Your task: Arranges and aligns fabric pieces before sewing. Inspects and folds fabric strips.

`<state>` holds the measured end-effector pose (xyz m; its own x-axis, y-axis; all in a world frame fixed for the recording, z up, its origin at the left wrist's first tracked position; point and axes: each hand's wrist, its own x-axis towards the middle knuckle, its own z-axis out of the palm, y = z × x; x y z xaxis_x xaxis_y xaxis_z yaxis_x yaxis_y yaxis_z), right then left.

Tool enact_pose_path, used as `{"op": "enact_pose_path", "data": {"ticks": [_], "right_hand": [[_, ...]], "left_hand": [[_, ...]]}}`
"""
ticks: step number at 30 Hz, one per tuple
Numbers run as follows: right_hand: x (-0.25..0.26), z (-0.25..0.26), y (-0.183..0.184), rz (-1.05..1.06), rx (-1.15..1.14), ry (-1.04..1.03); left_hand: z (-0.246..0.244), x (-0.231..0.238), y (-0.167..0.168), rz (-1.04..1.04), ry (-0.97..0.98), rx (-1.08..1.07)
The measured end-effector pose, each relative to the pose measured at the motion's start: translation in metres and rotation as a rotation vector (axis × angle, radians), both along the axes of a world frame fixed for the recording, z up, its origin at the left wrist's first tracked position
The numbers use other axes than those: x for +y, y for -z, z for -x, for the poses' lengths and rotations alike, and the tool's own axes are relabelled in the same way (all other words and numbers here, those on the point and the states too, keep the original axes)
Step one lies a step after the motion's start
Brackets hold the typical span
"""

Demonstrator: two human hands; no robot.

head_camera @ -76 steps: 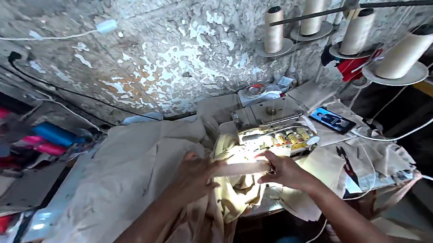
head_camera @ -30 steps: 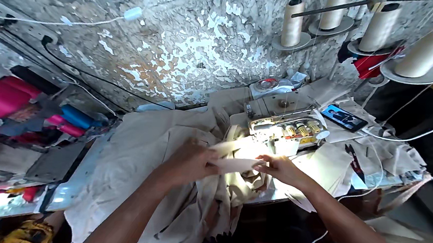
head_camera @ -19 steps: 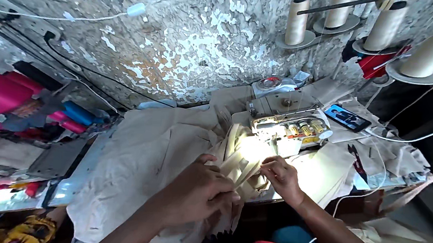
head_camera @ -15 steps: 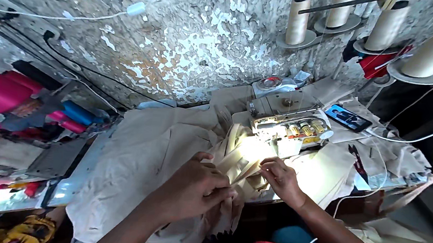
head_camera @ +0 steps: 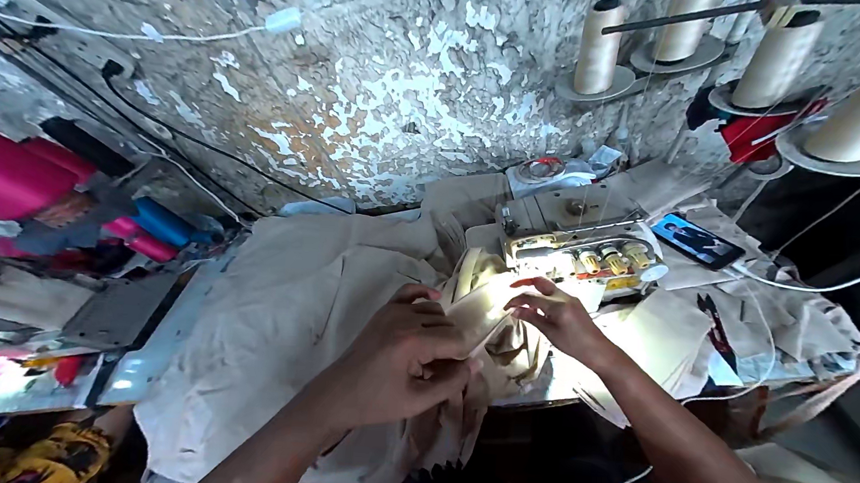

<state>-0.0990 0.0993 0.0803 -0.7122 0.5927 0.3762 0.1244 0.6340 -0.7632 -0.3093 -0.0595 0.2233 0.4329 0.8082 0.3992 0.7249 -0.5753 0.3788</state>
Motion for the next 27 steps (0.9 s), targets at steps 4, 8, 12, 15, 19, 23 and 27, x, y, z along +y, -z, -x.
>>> {"op": "enact_pose_path", "data": {"ticks": [4,8,12,15,19,23,27], "right_hand": [[0.031,-0.004,0.029,0.278,-0.099,0.004],[-0.012,-0.021,-0.004,0.510,0.001,-0.219],[-0.101,-0.061,-0.037,0.435,0.235,-0.286],[-0.137,-0.094,-0.037,0.627,0.287,-0.197],[-0.155,-0.128,-0.026,0.839,0.298,-0.065],[-0.156,-0.129,-0.010,0.863,0.308,-0.067],[-0.150,-0.125,-0.009,0.858,0.338,-0.052]], "left_hand": [[-0.007,0.016,-0.017,-0.063,0.017,0.115],[-0.040,0.018,-0.026,-0.043,0.121,0.312],[-0.073,0.018,-0.003,0.007,0.263,0.274],[-0.075,0.022,0.026,0.070,0.208,0.042],[-0.066,0.018,0.085,0.515,-0.284,-0.541],[-0.077,0.036,0.131,1.088,-0.455,-1.335],[-0.088,0.070,0.134,1.008,-0.688,-1.695]]}}
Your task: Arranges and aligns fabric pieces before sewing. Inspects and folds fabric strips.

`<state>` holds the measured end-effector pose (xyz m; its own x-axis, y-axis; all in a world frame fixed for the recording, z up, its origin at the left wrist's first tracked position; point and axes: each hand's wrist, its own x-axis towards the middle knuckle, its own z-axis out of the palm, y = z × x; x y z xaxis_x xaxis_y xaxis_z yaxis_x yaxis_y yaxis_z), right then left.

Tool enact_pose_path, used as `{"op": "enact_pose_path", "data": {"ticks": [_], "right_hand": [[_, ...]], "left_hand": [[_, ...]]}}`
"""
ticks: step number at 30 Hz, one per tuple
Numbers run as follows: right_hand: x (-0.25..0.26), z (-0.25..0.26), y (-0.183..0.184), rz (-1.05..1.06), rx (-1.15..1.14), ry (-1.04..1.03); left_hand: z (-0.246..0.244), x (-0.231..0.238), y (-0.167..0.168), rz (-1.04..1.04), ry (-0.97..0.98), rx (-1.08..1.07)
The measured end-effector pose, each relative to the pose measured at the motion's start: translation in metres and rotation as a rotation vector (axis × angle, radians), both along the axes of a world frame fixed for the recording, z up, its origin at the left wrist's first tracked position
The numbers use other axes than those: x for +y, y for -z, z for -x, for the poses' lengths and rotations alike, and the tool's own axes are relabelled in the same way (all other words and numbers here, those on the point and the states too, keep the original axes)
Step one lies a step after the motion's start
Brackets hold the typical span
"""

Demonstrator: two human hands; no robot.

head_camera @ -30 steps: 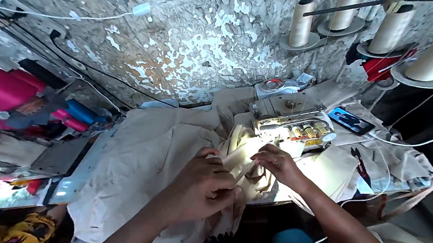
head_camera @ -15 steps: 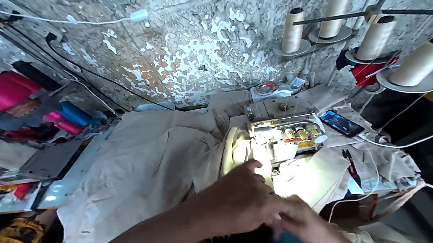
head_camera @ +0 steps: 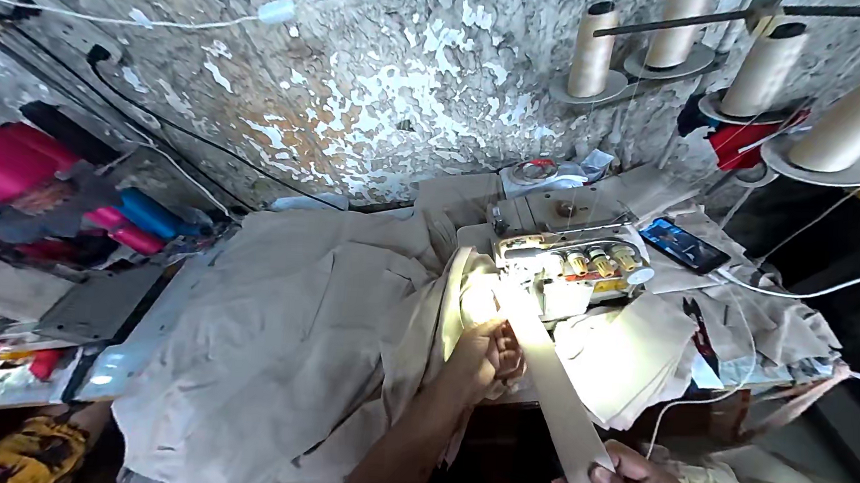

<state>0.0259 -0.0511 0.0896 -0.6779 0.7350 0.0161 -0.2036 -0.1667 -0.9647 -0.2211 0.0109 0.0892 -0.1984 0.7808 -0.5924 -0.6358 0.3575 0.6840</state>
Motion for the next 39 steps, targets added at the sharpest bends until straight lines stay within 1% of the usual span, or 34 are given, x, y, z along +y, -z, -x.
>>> {"op": "enact_pose_path", "data": {"ticks": [2,4,6,7,9,10,11,12,13,14,16,17,18,19,20,22,23,25,26,27,28,29,30,31,32,33,34,35,36,37,38,39], "right_hand": [[0.002,0.003,0.004,-0.072,-0.070,0.003],[0.006,0.008,0.006,-0.159,-0.215,-0.005],[0.012,0.014,0.004,-0.164,-0.369,-0.042],[0.016,0.015,0.004,-0.151,-0.391,-0.063],[0.016,0.013,-0.004,-0.170,-0.296,-0.101],[0.014,0.011,-0.011,-0.189,-0.195,-0.129],[0.013,0.009,-0.019,-0.210,-0.086,-0.144],[0.013,0.006,-0.027,-0.226,0.006,-0.151],[0.015,0.005,-0.034,-0.256,0.070,-0.149],[0.019,0.006,-0.038,-0.300,0.112,-0.143],[0.029,0.016,-0.043,-0.410,0.165,-0.135],[0.033,0.023,-0.045,-0.480,0.180,-0.119],[0.037,0.032,-0.047,-0.551,0.188,-0.094],[0.040,0.040,-0.050,-0.606,0.188,-0.062],[0.044,0.049,-0.054,-0.636,0.188,-0.030],[0.054,0.065,-0.062,-0.646,0.202,0.027],[0.059,0.074,-0.064,-0.613,0.215,0.060],[0.068,0.094,-0.062,-0.502,0.237,0.137],[0.073,0.101,-0.060,-0.440,0.222,0.143],[0.076,0.107,-0.058,-0.377,0.188,0.112],[0.079,0.110,-0.057,-0.333,0.131,0.037],[0.081,0.110,-0.055,-0.311,0.050,-0.067],[0.081,0.107,-0.054,-0.321,-0.046,-0.182],[0.080,0.104,-0.052,-0.359,-0.128,-0.279],[0.080,0.100,-0.049,-0.411,-0.178,-0.339],[0.082,0.095,-0.048,-0.454,-0.219,-0.369],[0.083,0.090,-0.048,-0.483,-0.266,-0.390],[0.084,0.086,-0.049,-0.511,-0.319,-0.414],[0.084,0.082,-0.050,-0.536,-0.374,-0.440],[0.084,0.079,-0.051,-0.554,-0.417,-0.473],[0.083,0.076,-0.052,-0.559,-0.445,-0.509],[0.082,0.074,-0.053,-0.561,-0.448,-0.526]], "left_hand": [[-0.001,0.018,-0.001,0.004,-0.091,0.038],[0.001,0.031,-0.005,-0.027,-0.169,0.082],[0.006,0.035,-0.017,-0.093,-0.224,0.019],[0.005,0.034,-0.026,-0.089,-0.218,-0.031],[0.000,0.026,-0.040,-0.048,-0.163,-0.087],[-0.001,0.017,-0.042,-0.033,-0.095,-0.058],[0.001,0.007,-0.041,-0.039,0.013,0.008],[0.003,-0.002,-0.037,-0.055,0.129,0.125],[0.006,-0.010,-0.031,-0.090,0.230,0.304],[0.014,-0.017,-0.021,-0.171,0.331,0.571],[0.049,-0.028,0.005,-0.420,0.580,1.248],[0.068,-0.030,0.017,-0.513,0.701,1.534],[0.084,-0.033,0.023,-0.526,0.822,1.746],[0.095,-0.037,0.025,-0.494,0.909,1.893],[0.100,-0.040,0.017,-0.412,0.979,1.967],[0.097,-0.045,-0.015,-0.248,1.060,1.964],[0.095,-0.050,-0.025,-0.276,1.056,1.960],[0.085,-0.063,-0.035,-0.522,1.031,1.956],[0.072,-0.071,-0.044,-0.615,1.093,1.862],[0.056,-0.078,-0.060,-0.654,1.231,1.661],[0.041,-0.081,-0.077,-0.686,1.361,1.436],[0.029,-0.081,-0.093,-0.722,1.437,1.221],[0.023,-0.077,-0.106,-0.744,1.448,1.057],[0.024,-0.073,-0.118,-0.742,1.421,0.969],[0.031,-0.066,-0.128,-0.726,1.397,0.994],[0.041,-0.058,-0.135,-0.687,1.419,1.119],[0.050,-0.052,-0.136,-0.619,1.454,1.320],[0.055,-0.047,-0.135,-0.502,1.497,1.492],[0.057,-0.046,-0.132,-0.407,1.539,1.589],[0.055,-0.047,-0.129,-0.397,1.567,1.606],[0.049,-0.051,-0.131,-0.453,1.579,1.560],[0.042,-0.056,-0.134,-0.573,1.566,1.492]]}}
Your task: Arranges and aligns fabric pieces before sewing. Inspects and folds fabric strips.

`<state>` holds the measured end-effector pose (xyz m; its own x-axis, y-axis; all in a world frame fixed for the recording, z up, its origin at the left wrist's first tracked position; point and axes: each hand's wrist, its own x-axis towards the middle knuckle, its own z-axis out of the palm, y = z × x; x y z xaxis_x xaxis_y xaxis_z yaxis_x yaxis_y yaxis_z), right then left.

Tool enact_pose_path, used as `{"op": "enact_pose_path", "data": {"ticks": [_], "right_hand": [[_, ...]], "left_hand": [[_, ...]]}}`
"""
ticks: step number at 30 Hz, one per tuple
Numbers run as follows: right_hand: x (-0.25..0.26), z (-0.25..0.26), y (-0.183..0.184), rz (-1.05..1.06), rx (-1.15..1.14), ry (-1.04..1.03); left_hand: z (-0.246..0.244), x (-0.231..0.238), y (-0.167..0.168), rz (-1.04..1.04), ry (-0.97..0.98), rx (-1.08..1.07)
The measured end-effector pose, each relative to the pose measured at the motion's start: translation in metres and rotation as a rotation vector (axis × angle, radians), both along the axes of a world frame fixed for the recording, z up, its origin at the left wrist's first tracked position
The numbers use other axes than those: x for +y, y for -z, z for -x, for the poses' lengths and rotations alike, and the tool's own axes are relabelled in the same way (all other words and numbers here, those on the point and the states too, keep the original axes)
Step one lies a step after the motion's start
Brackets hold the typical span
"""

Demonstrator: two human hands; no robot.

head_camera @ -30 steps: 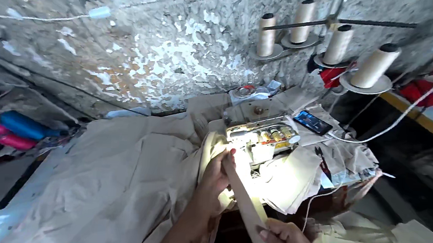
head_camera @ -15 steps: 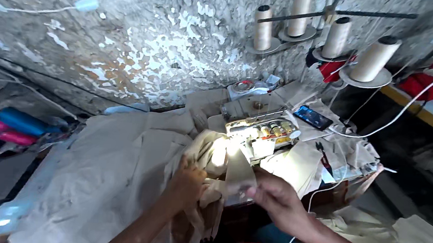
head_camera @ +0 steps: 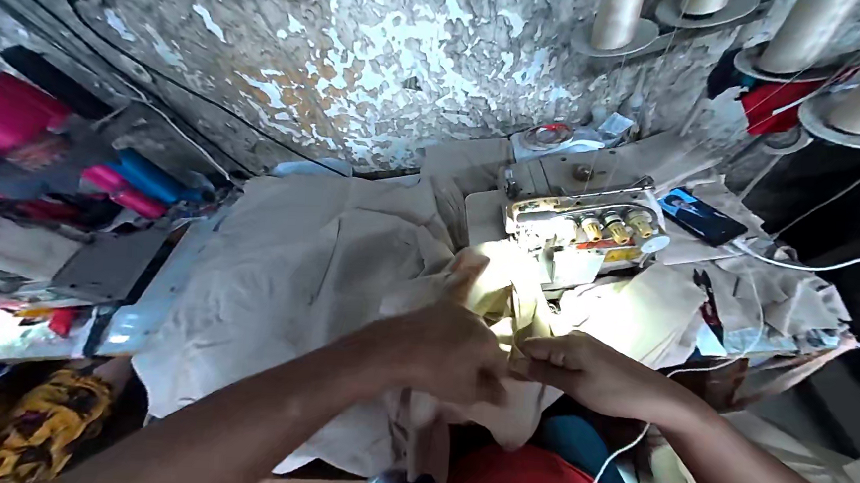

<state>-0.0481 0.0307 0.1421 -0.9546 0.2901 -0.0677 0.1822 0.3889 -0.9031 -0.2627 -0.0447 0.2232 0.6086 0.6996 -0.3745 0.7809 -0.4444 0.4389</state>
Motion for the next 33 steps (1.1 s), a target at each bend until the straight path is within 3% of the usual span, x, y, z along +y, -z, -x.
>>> {"op": "enact_pose_path", "data": {"ticks": [3,7,21,23,28,33], "right_hand": [[-0.008,-0.006,-0.004,0.014,0.052,-0.018],[-0.019,-0.016,-0.015,-0.091,0.143,-0.014],[-0.036,-0.019,-0.006,-0.380,0.315,0.049],[-0.037,-0.019,-0.007,-0.385,0.328,0.040],[-0.038,-0.019,-0.006,-0.333,0.362,0.071],[-0.038,-0.014,-0.002,-0.288,0.388,0.160]], "left_hand": [[-0.016,-0.006,-0.009,-0.036,0.064,-0.170],[-0.009,-0.009,-0.010,-0.190,0.040,-0.091],[-0.012,-0.021,0.005,-0.455,0.096,-0.168],[-0.013,-0.017,0.004,-0.445,0.054,-0.192],[-0.014,-0.010,-0.004,-0.177,-0.019,-0.207],[-0.007,-0.018,0.000,-0.466,0.089,-0.077]]}}
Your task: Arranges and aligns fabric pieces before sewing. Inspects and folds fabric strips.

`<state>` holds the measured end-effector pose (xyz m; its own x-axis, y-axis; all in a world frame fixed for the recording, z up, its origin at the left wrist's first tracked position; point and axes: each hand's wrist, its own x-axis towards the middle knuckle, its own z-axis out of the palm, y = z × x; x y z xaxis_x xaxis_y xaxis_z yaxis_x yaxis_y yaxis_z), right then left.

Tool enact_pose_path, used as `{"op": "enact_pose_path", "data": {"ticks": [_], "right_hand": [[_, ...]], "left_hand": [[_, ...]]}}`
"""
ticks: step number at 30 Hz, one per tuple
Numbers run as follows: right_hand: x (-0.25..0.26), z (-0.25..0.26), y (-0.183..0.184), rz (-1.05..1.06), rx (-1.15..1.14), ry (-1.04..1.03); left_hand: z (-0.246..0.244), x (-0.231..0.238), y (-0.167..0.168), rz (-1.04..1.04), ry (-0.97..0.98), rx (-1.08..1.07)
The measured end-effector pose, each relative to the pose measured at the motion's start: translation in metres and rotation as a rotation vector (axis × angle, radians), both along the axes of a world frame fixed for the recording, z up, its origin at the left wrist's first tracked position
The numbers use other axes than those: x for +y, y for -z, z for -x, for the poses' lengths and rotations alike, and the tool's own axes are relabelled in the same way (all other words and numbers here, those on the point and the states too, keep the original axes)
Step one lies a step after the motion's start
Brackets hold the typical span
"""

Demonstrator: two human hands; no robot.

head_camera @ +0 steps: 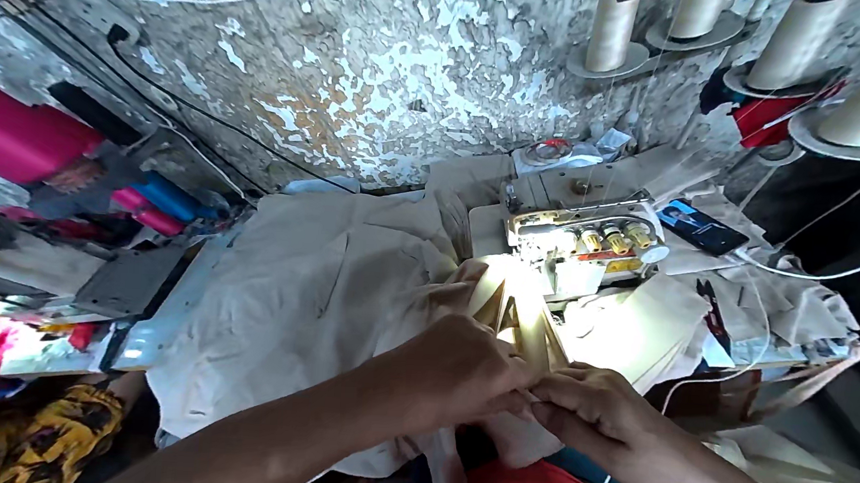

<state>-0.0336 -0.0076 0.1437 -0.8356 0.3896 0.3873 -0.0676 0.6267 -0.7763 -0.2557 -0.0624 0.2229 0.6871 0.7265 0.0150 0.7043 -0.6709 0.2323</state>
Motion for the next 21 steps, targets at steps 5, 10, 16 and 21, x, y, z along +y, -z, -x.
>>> {"op": "enact_pose_path", "data": {"ticks": [5,10,16,21], "right_hand": [[0.004,0.004,0.005,0.041,0.086,-0.052],[0.003,0.013,0.007,-0.039,0.260,0.088],[0.038,0.028,0.043,0.174,-0.197,0.278],[0.049,0.117,0.027,0.181,-0.632,-0.098]], "left_hand": [[0.003,-0.020,0.004,-0.176,-0.071,-0.010],[0.014,-0.026,0.011,0.126,-0.162,-0.556],[0.062,0.008,-0.021,0.257,-0.682,-1.255],[0.023,0.039,-0.042,0.241,-0.495,-1.081]]}}
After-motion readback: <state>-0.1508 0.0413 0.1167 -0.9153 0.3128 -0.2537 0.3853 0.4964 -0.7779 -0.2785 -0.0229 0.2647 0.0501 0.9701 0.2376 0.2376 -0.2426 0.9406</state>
